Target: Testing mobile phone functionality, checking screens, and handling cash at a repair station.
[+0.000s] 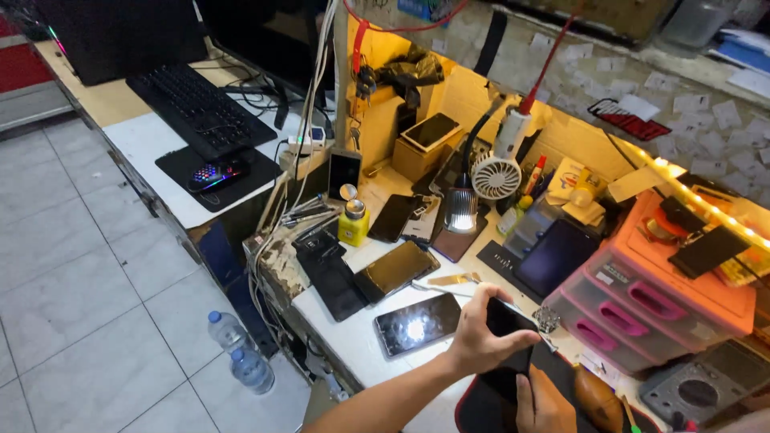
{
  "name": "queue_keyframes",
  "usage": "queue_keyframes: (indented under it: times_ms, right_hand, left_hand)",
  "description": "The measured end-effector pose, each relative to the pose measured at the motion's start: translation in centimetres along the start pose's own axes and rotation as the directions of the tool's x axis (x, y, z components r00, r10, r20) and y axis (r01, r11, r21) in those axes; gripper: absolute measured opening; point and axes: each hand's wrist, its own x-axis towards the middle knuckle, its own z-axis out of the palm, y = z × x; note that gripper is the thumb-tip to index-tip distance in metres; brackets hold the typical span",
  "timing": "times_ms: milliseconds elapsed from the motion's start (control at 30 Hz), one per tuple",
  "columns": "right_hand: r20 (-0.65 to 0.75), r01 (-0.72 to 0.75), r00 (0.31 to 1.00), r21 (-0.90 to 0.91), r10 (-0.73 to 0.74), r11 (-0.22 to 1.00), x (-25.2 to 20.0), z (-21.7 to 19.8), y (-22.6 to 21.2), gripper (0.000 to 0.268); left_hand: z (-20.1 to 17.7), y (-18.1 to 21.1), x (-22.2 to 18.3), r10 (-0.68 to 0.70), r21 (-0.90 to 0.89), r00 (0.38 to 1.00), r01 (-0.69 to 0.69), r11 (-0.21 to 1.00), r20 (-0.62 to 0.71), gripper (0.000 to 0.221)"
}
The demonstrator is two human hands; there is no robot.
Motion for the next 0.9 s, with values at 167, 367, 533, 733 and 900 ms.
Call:
queue_keyframes:
  times_ms: [167, 367, 533, 733, 900]
  right_hand:
    - [0.071, -0.034, 0.997, 0.175, 0.022, 0.984, 1.6, -1.8, -1.4, 0.02]
    - [0.007, 0.118, 0.992, 0.322, -0.127, 0.939, 3.5, -4.3, -4.5, 0.03]
    - [0.114, 0.079, 0.983, 0.448, -0.145, 0.89, 4.5, -4.1, -2.9, 0.029]
    - [0.144, 0.005, 0.984, 0.557, -0.102, 0.831, 6.1, -7.2, -6.5, 0.033]
    - [0.12, -0.082, 0.993, 0.734, -0.01, 0.675, 6.3, -6.5, -7.9, 0.048]
  left_hand:
    - [-1.4, -1.6, 1.3, -0.151, -0.205, 0.943, 0.217, 0.954, 0.296, 0.043]
    - [-0.3, -3.5, 0.2, -0.095, -0.446, 0.964, 0.201, 0.872, 0.247, 0.033]
    - [-0.7, -2.8, 0.6, -0.122, -0.509, 0.964, 0.231, 0.83, 0.237, 0.049]
    - [-0.1, -2.0, 1.0, -0.166, -0.528, 0.963, 0.256, 0.81, 0.212, 0.048]
    - [-0.1, -1.2, -1.1, -0.19, -0.432, 0.978, 0.207, 0.878, 0.082, 0.052]
